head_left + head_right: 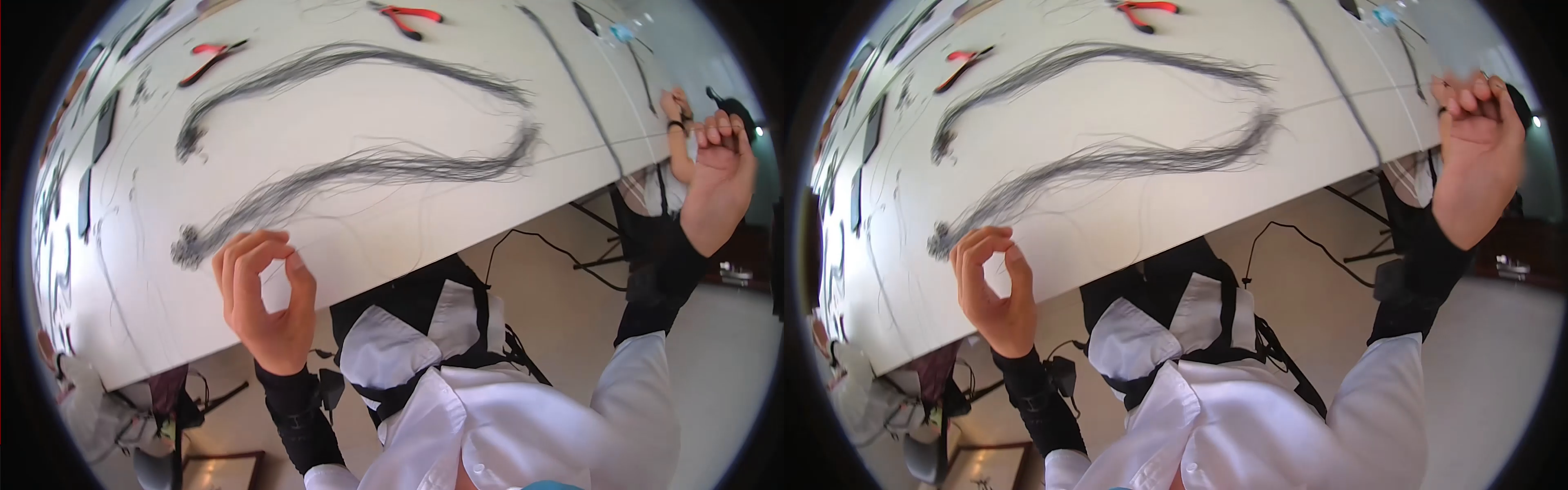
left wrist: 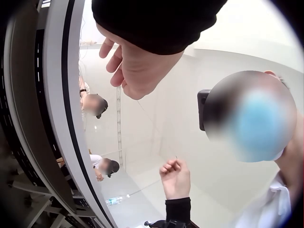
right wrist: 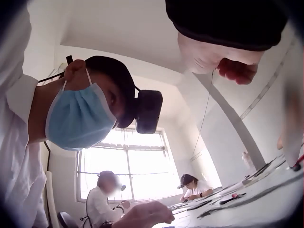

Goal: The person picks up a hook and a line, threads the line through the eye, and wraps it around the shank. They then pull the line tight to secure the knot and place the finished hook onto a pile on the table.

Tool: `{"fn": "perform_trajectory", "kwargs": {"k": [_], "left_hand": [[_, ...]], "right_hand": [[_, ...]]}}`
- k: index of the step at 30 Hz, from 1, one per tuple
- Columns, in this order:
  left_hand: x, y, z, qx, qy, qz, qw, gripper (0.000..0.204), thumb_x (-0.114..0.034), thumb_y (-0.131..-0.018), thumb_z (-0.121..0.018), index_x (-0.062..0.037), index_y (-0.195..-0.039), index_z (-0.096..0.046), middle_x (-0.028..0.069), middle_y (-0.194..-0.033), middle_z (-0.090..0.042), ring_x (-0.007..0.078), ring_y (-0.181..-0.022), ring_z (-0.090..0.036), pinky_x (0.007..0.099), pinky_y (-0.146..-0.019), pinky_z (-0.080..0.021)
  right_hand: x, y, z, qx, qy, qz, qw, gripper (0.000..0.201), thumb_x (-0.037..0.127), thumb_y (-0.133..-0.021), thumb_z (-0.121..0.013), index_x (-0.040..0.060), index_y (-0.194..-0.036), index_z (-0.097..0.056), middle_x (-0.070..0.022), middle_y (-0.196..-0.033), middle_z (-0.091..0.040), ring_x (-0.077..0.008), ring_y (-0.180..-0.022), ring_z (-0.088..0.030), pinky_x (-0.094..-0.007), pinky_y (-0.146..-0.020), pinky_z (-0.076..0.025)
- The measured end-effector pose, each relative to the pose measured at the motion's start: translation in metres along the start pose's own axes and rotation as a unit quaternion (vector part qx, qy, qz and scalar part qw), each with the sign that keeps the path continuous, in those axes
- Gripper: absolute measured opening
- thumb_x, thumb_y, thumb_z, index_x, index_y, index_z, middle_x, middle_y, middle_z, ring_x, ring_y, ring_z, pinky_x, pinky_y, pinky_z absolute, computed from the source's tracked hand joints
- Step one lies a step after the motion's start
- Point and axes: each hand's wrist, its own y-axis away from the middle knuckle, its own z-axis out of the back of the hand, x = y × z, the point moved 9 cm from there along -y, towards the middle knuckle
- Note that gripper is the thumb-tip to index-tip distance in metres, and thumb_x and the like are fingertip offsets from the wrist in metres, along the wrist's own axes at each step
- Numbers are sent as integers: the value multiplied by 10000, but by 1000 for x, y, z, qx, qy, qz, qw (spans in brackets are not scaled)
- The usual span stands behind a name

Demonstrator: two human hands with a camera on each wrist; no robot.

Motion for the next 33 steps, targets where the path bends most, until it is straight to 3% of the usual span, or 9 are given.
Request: {"fn": "perform_trajectory", "kwargs": {"k": [7,10,13,18,21,23,24,28,33], "left_hand": [[-2,5,-20,92,-14,-8,996,225,95,-732,-648,-34,-908,-592,109,-1001,-671,332,-981,-583,425,-902,-464],[-1,7,-25,128,-5,-9,992,218,73,-760,-640,-28,-952,-620,111,-1063,-675,347,-1030,-585,439,-917,-467],[-6,6,-33,142,-28,-29,989,238,44,-799,-630,-21,-1026,-649,121,-1119,-678,361,-1080,-586,453,-942,-465],[-2,8,-36,147,-49,-11,988,242,15,-873,-610,-10,-1109,-657,125,-1140,-686,355,-1130,-578,450,-999,-444],[0,9,-35,135,-69,-1,989,239,6,-878,-611,-14,-1112,-659,122,-1143,-686,354,-1142,-573,453,-1004,-439],[2,8,-34,128,-87,7,988,236,-2,-882,-612,-18,-1113,-660,120,-1143,-686,355,-1151,-567,458,-1011,-434],[1,7,-34,124,-97,12,988,234,-8,-883,-612,-21,-1112,-660,119,-1142,-687,357,-1155,-564,462,-1016,-430],[3,6,-33,116,-119,39,985,222,-28,-887,-615,-27,-1105,-661,115,-1135,-689,369,-1167,-554,478,-1030,-418],[7,5,-36,118,-133,60,982,211,-80,-899,-607,-20,-1094,-659,125,-1101,-695,381,-1159,-558,505,-1042,-408]], "right_hand": [[97,-18,221,-120,123,21,985,143,110,-1032,-478,-19,-995,-527,-110,-1040,-514,-207,-981,-503,-338,-938,-434],[108,-26,236,-171,224,-21,959,178,141,-1049,-495,-19,-1026,-571,-71,-1026,-555,-165,-958,-544,-307,-949,-468],[73,-40,189,-165,400,-137,891,280,285,-1054,-551,50,-922,-627,22,-913,-548,-69,-829,-525,-241,-803,-469],[-84,-126,139,270,549,-287,737,313,349,-997,-619,58,-882,-636,58,-704,-506,-30,-647,-454,-201,-575,-356],[-199,-188,95,352,513,-165,765,280,248,-969,-578,40,-783,-603,35,-643,-516,-53,-550,-470,-235,-472,-356],[-273,-212,65,226,550,-207,777,217,222,-855,-637,54,-903,-766,-93,-741,-728,-197,-579,-668,-343,-552,-550],[-298,-218,41,283,602,-123,737,221,218,-909,-607,25,-810,-649,-39,-719,-678,-122,-615,-611,-267,-560,-504],[-356,-221,-23,277,642,-41,714,167,165,-875,-611,17,-834,-676,-90,-761,-729,-195,-731,-702,-350,-704,-549],[-387,-221,-23,223,560,-106,791,156,151,-908,-624,30,-931,-719,-154,-869,-744,-277,-842,-726,-397,-833,-558]]}}
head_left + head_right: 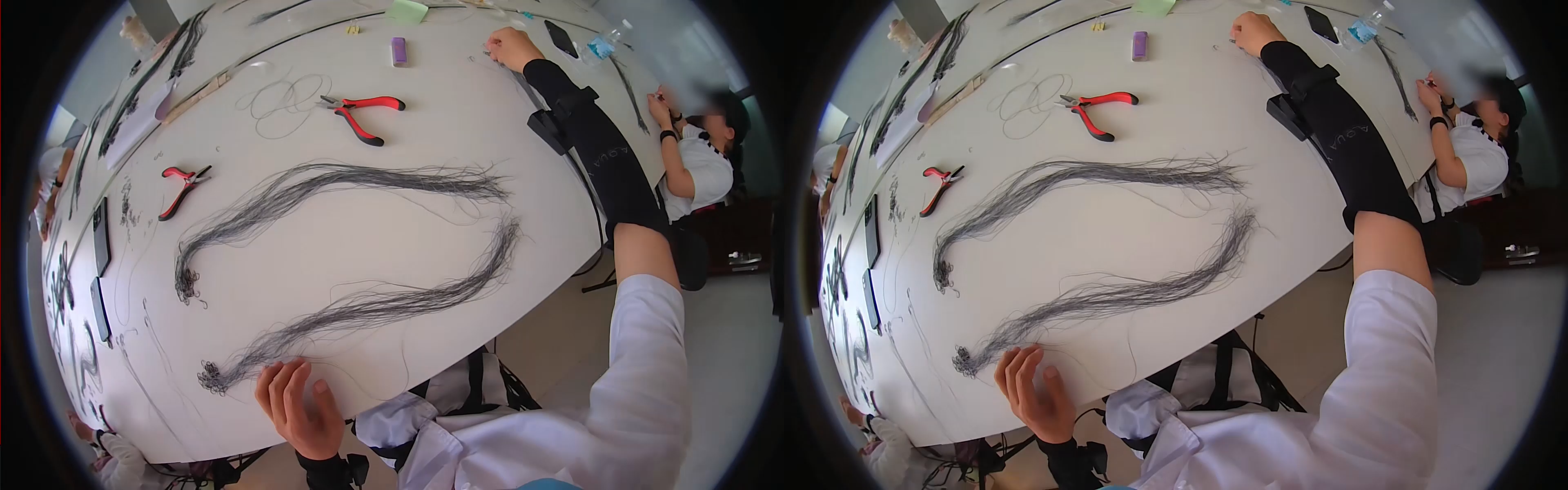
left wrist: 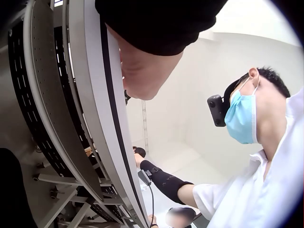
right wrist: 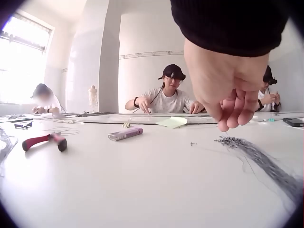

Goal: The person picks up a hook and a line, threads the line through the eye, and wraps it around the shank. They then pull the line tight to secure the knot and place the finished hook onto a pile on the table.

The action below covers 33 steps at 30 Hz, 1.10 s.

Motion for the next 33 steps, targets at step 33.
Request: {"fn": "perform_trajectory", "kwargs": {"k": [33], "left_hand": [[-3,4,-1,0,-6,-28,1000,239,-107,-905,-589,-2,-1097,-684,124,-1129,-702,383,-1183,-559,524,-1078,-391]], "right_hand": [[23,294,54,129,-42,-60,989,259,151,-1008,-524,-16,-1183,-616,-150,-1069,-660,-219,-917,-629,-329,-875,-503]]}}
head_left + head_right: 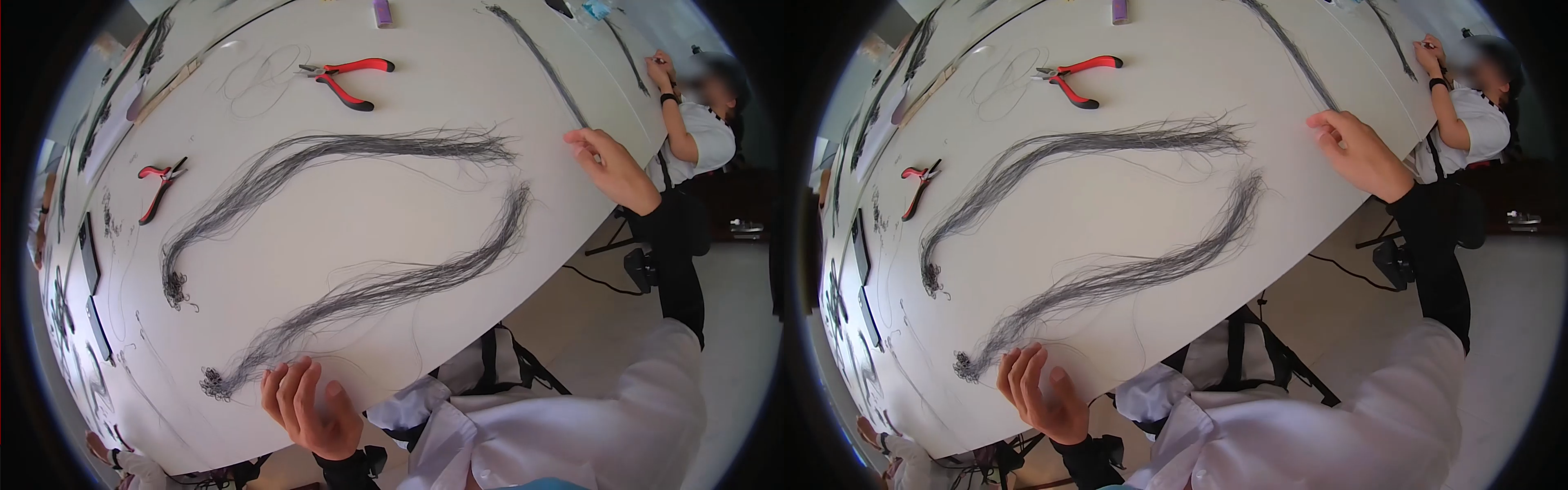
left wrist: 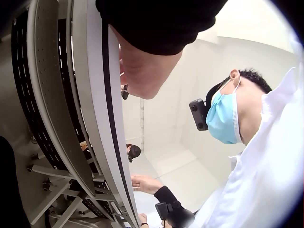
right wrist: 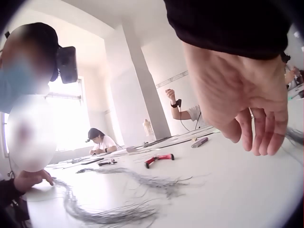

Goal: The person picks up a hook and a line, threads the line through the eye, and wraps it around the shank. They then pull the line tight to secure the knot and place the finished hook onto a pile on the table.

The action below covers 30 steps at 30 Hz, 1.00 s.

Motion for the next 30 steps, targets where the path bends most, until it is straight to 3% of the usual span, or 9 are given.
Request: {"fn": "perform_trajectory", "kwargs": {"k": [8,11,14,17,19,23,24,29,30], "left_hand": [[-4,1,2,-16,-11,-5,1000,247,-87,-892,-587,-13,-1111,-675,124,-1123,-702,375,-1189,-558,513,-1085,-384],[-4,2,3,-23,-10,-2,1000,242,-75,-891,-590,-17,-1112,-671,123,-1118,-702,374,-1187,-560,508,-1085,-385],[-5,2,5,-26,-10,-3,1000,231,-72,-895,-595,-19,-1107,-669,119,-1113,-702,373,-1185,-562,508,-1085,-386],[-5,1,3,-27,-10,-4,1000,214,-82,-902,-597,-19,-1095,-667,116,-1108,-702,372,-1182,-563,510,-1085,-387],[-4,1,3,-26,-13,-4,1000,206,-88,-906,-597,-18,-1087,-665,115,-1105,-702,372,-1180,-564,510,-1083,-389],[-5,1,4,-26,-22,-1,999,201,-95,-909,-593,-15,-1079,-665,115,-1098,-701,371,-1180,-562,507,-1079,-393],[-4,1,3,-28,-23,-1,999,201,-97,-910,-592,-14,-1078,-666,115,-1095,-700,370,-1180,-562,506,-1078,-395],[0,1,3,-26,-20,23,999,205,-114,-914,-584,-11,-1067,-673,121,-1087,-699,373,-1169,-560,515,-1070,-398],[1,0,3,-25,-19,28,999,207,-118,-915,-582,-10,-1066,-674,122,-1084,-699,374,-1165,-561,518,-1068,-398]], "right_hand": [[-118,-19,23,-70,47,-43,996,274,133,-987,-487,-5,-1192,-604,-182,-1152,-648,-286,-1024,-642,-362,-919,-490],[-131,-26,32,-55,43,-37,997,273,149,-986,-486,-8,-1164,-621,-186,-1091,-673,-285,-1005,-654,-375,-903,-498],[-111,-34,40,25,128,-82,988,276,160,-982,-486,-17,-1128,-640,-182,-1030,-693,-279,-963,-666,-373,-880,-508],[-46,-58,43,-8,98,12,995,279,176,-980,-491,-19,-1099,-652,-176,-1000,-700,-281,-940,-674,-373,-860,-516],[-13,-85,30,9,36,16,999,288,193,-970,-505,-11,-1116,-647,-179,-1035,-703,-299,-949,-675,-369,-860,-518],[11,-168,-5,22,42,66,997,326,223,-939,-513,2,-1148,-631,-193,-1098,-696,-328,-1041,-656,-389,-919,-505],[8,-191,-12,30,56,54,996,348,200,-961,-532,-25,-1218,-598,-145,-1055,-674,-249,-1024,-640,-343,-917,-498],[-23,-245,-3,-81,155,-88,981,439,183,-947,-480,77,-1369,-540,-222,-1350,-541,-394,-1276,-525,-428,-1076,-427],[-25,-249,0,-72,155,-100,980,452,178,-944,-479,92,-1385,-528,-222,-1372,-518,-404,-1293,-509,-435,-1089,-417]]}}
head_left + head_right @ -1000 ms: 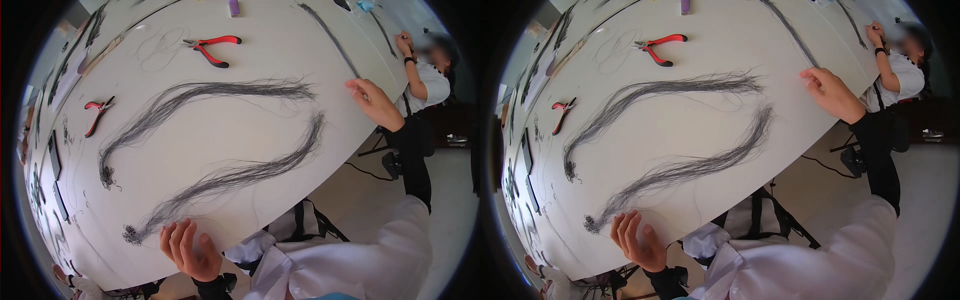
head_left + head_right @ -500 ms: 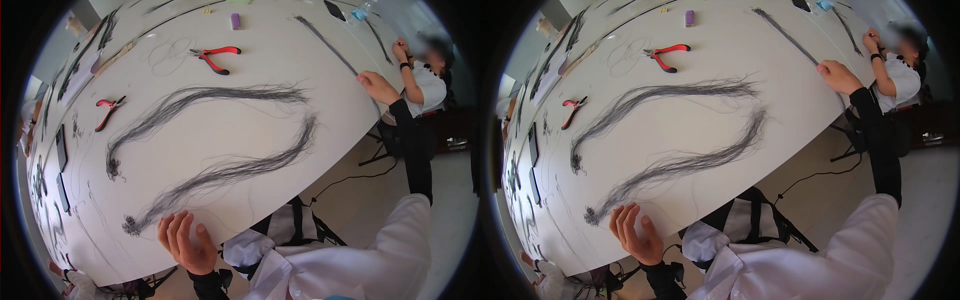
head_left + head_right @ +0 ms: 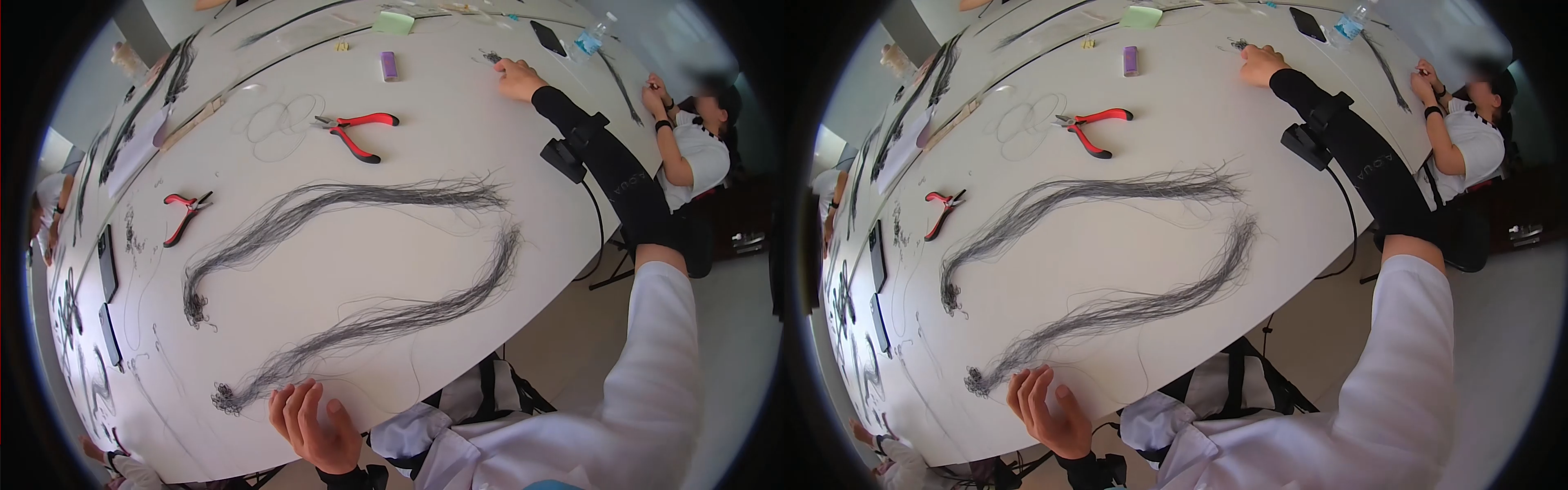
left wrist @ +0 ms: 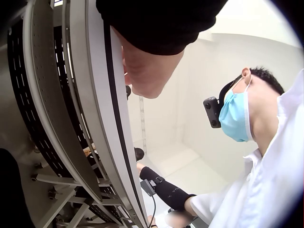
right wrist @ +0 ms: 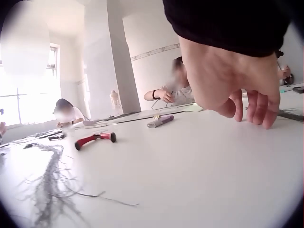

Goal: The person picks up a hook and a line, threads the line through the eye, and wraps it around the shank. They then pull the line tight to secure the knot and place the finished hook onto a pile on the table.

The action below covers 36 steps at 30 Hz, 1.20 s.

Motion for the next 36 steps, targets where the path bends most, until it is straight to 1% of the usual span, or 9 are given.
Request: {"fn": "perform_trajectory", "kwargs": {"k": [10,11,12,14,17,20,23,28,36], "left_hand": [[-1,-4,-3,15,-6,1,1000,219,-135,-910,-583,-1,-1053,-681,134,-1057,-703,383,-1144,-565,555,-1066,-398],[-2,-5,-5,11,-9,0,1000,213,-132,-906,-584,-5,-1047,-680,134,-1043,-703,379,-1130,-566,573,-1059,-403],[-2,-4,-4,10,-11,-3,1000,207,-129,-902,-585,-8,-1041,-680,134,-1029,-703,374,-1116,-567,592,-1051,-408],[2,0,-4,7,-20,-13,1000,219,-127,-911,-577,-6,-1061,-681,134,-1046,-704,376,-1141,-561,589,-1049,-415],[4,4,-5,4,-25,-15,1000,233,-121,-925,-563,-1,-1087,-680,137,-1072,-704,380,-1175,-550,585,-1047,-422],[1,2,-3,9,-28,-31,999,239,-132,-961,-551,18,-1104,-671,150,-1103,-703,399,-1183,-560,545,-1044,-432],[2,4,-3,9,-16,-28,999,241,-121,-943,-545,9,-1098,-676,151,-1094,-700,392,-1198,-542,585,-1060,-410],[-2,4,-1,9,-27,-51,998,225,-115,-969,-556,24,-1105,-668,145,-1121,-702,403,-1194,-558,523,-1038,-438],[-3,4,1,-10,-11,-18,1000,213,-100,-937,-576,5,-1091,-679,140,-1103,-699,385,-1213,-547,532,-1055,-419]], "right_hand": [[-11,-39,-1,-81,-9,97,992,364,129,-943,-489,162,-1285,-610,-221,-1203,-654,-410,-1138,-620,-470,-983,-480],[-42,-75,-20,-105,63,111,986,353,186,-982,-479,161,-1313,-601,-158,-1185,-657,-305,-1088,-635,-411,-917,-504],[-34,-69,-7,-148,23,111,982,349,185,-903,-549,73,-1217,-654,-224,-1004,-724,-357,-921,-713,-423,-826,-556],[-38,-73,-11,-28,-24,106,994,407,169,-909,-525,57,-1293,-597,-234,-1097,-698,-363,-1048,-674,-430,-918,-518],[-37,-16,21,-66,-109,245,961,299,197,-959,-551,21,-1186,-633,-150,-982,-701,-263,-922,-675,-358,-854,-528],[-42,87,28,113,-152,125,974,384,304,-1042,-451,147,-1373,-562,-1,-1116,-574,-94,-990,-509,-245,-823,-464],[-63,169,20,211,-177,46,960,360,291,-1065,-447,126,-1364,-559,-10,-1091,-579,-111,-989,-521,-275,-834,-473],[-124,208,18,30,-118,34,992,293,158,-1038,-453,56,-1281,-581,-77,-1046,-589,-167,-944,-535,-282,-891,-433],[-158,168,25,44,-96,-18,994,330,156,-975,-443,18,-1222,-611,-155,-1091,-671,-254,-1007,-640,-340,-914,-488]]}}
